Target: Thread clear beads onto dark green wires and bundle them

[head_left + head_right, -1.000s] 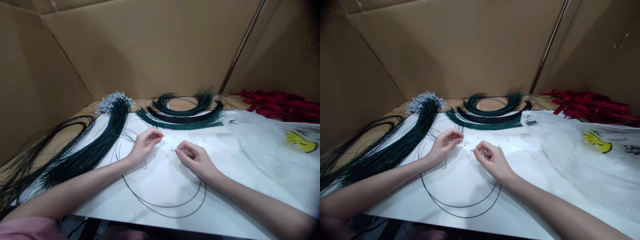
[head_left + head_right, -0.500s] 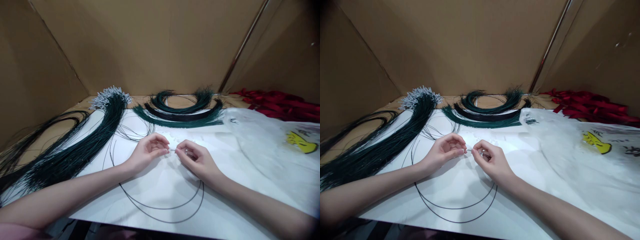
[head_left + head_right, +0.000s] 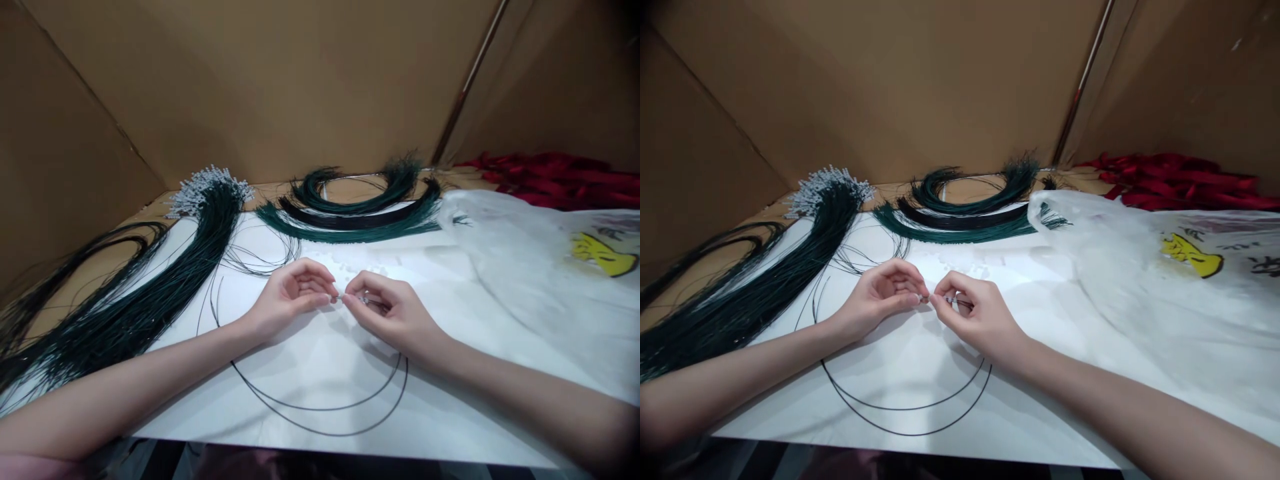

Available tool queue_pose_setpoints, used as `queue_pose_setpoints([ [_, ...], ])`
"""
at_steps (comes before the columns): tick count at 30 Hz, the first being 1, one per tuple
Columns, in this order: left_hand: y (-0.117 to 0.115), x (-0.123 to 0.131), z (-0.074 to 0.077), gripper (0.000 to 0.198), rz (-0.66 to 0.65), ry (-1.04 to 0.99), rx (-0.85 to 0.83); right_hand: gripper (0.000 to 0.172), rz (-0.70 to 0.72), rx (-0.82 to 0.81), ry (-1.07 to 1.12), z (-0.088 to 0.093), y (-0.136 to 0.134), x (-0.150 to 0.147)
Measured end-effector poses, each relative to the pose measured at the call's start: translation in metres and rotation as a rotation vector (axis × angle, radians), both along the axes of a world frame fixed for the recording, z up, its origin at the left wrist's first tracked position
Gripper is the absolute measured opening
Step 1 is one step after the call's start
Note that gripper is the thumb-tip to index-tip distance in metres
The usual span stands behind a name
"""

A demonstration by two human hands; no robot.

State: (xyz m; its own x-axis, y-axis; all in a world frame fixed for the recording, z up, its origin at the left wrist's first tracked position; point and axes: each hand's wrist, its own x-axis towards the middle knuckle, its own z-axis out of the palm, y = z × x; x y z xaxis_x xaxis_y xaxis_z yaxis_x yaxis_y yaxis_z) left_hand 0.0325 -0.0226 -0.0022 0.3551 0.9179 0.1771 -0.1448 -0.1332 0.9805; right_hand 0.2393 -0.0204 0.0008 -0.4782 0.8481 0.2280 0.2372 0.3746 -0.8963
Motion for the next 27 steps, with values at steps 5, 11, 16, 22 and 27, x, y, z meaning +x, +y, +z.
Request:
queue_pose_setpoints([
  [5,-0.0002,-0.0011,0.0001,0.025,-0.007,0.010,0.004,0.016,0.000,-0.005,-0.007,-0.0008,0.0004,-0.0006],
  [11,0.0006,-0.0012,0.0001,0.029,-0.001,0.025,-0.023,0.015,0.004,-0.017,-0.010,0.0000,-0.0012,-0.0016],
  [16,0.0000,-0.0018,-0.0011,0.031,-0.007,0.022,-0.027,0.015,-0.009,0.005,-0.011,-0.0001,-0.0008,-0.0019],
  [22,-0.0008,-0.0012,-0.0011,0.032,0.000,0.017,-0.026,0.014,-0.007,0.016,-0.020,-0.0010,-0.0003,-0.0018],
  [27,-0.0005,-0.0013,-0.0013,0.033,-0.012,-0.008,-0.029,0.015,-0.008,0.013,-0.026,-0.0002,-0.0011,-0.0016],
])
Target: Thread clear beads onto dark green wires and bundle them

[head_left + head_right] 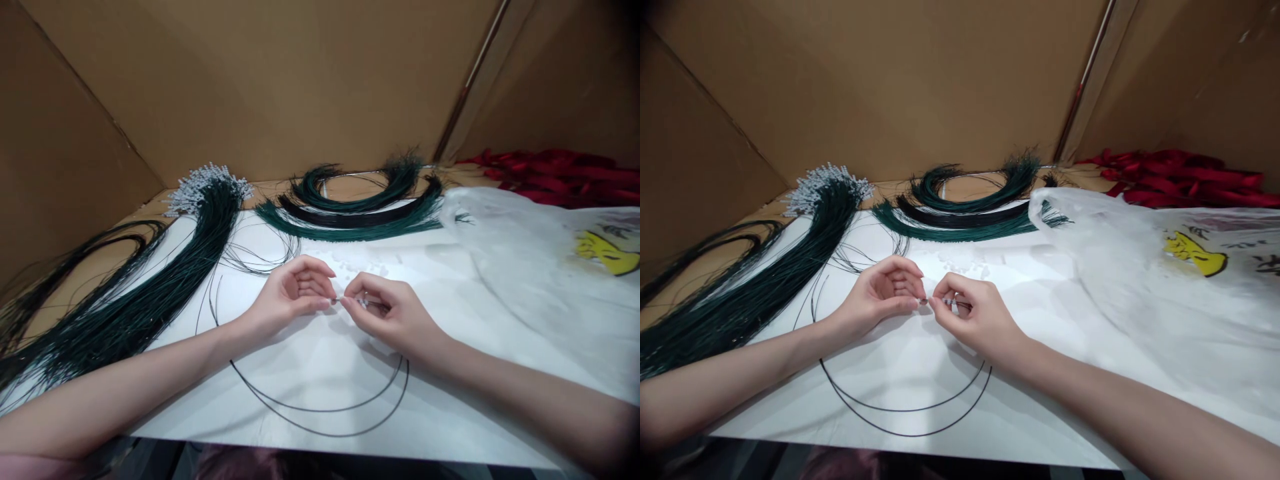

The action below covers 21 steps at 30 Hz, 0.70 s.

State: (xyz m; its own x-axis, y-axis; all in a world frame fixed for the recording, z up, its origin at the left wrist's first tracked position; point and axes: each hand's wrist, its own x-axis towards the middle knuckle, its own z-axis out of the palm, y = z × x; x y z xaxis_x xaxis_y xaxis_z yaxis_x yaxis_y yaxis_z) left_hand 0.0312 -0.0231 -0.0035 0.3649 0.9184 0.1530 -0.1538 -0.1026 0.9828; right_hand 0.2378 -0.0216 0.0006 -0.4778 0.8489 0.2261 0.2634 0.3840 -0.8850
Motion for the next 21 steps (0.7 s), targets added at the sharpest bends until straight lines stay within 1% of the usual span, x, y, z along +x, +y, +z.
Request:
queue_pose_setpoints([
  [7,-0.0005,0.0011,0.0025,0.035,0.011,0.002,-0.006,0.013,-0.005,0.003,-0.017,0.0012,-0.0004,0.0002],
  [14,0.0000,0.0020,0.0010,0.036,0.034,0.032,0.016,0.013,-0.006,0.010,-0.024,-0.0008,0.0003,0.0002],
  [21,0.0000,0.0033,0.0022,0.035,0.020,0.039,0.029,0.012,0.002,0.032,-0.037,-0.0016,0.0010,0.0000],
])
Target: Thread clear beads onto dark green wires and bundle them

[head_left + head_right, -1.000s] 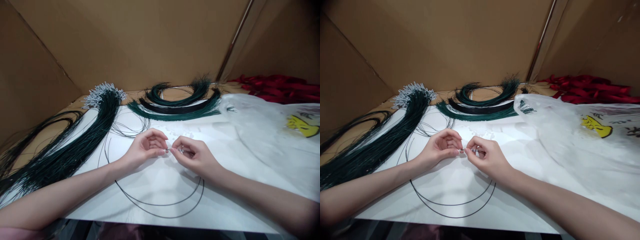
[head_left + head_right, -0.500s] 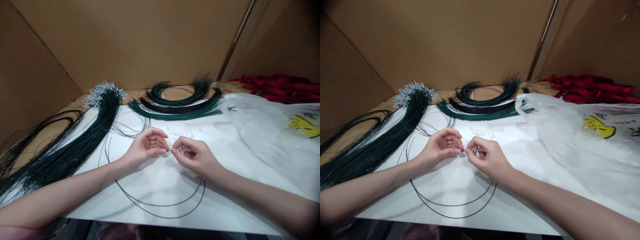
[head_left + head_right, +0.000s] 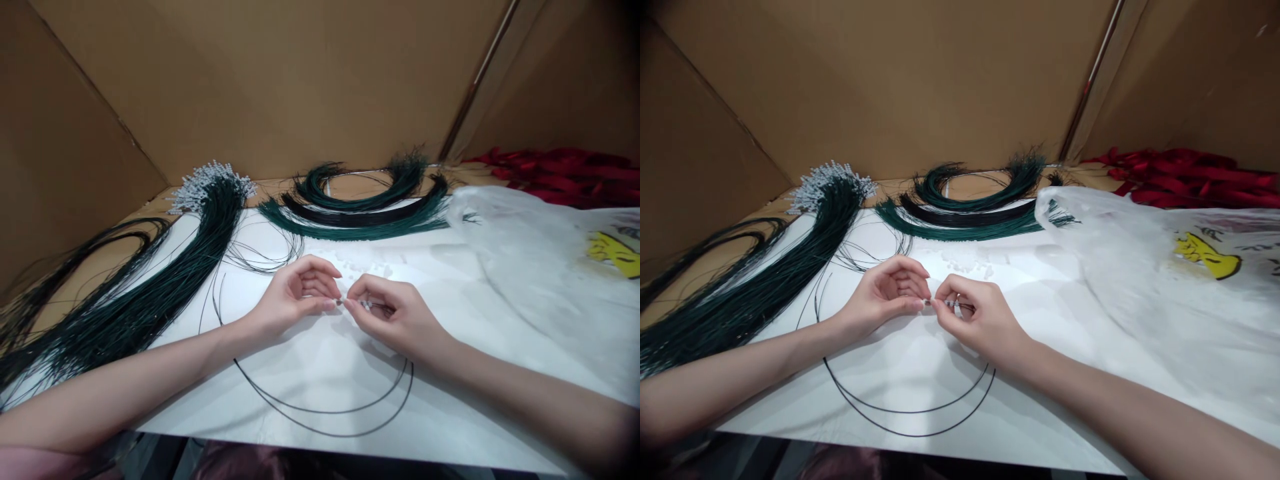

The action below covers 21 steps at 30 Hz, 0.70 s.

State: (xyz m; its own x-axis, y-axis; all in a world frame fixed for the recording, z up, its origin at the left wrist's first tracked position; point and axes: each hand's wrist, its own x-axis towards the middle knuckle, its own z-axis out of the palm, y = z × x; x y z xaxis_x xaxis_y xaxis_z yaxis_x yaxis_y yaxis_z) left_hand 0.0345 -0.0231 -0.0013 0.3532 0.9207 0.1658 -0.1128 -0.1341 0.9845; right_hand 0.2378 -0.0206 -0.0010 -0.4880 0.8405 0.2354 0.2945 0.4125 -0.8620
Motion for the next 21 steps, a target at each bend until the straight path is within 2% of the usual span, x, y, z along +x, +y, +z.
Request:
queue_pose_setpoints([
  [21,-0.0010,0.0001,0.0006,0.035,0.004,0.013,0.015,0.012,-0.003,0.001,-0.014,0.0008,0.0001,-0.0005],
])
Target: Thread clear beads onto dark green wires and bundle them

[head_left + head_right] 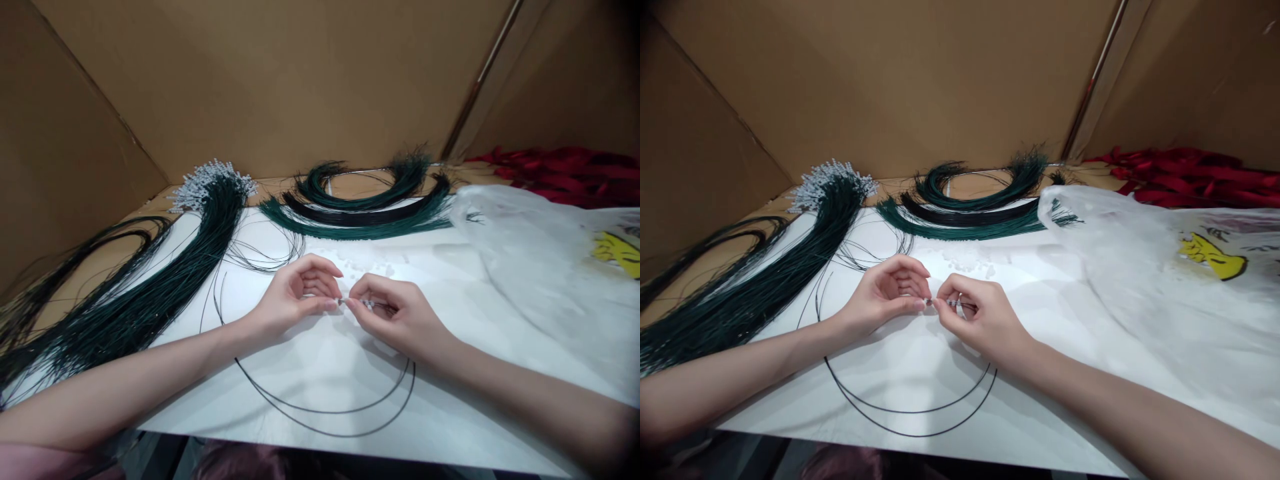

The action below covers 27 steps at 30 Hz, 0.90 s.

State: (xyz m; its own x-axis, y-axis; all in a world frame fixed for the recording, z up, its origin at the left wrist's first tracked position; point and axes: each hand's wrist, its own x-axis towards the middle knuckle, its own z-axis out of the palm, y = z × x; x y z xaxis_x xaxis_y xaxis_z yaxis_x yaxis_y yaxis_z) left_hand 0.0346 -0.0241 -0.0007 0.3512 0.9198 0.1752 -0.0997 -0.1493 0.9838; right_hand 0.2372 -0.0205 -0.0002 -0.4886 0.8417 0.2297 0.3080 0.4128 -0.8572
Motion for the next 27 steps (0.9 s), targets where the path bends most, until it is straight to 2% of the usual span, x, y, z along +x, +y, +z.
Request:
queue_pose_setpoints([
  [16,0.0003,0.0007,-0.0004,0.036,0.004,0.013,0.001,0.011,-0.005,0.003,0.000,-0.0002,-0.0007,0.0010],
  [27,-0.0022,-0.0028,-0.0019,0.022,-0.029,-0.097,-0.097,0.012,-0.021,-0.028,0.030,0.0029,-0.0007,0.0009],
])
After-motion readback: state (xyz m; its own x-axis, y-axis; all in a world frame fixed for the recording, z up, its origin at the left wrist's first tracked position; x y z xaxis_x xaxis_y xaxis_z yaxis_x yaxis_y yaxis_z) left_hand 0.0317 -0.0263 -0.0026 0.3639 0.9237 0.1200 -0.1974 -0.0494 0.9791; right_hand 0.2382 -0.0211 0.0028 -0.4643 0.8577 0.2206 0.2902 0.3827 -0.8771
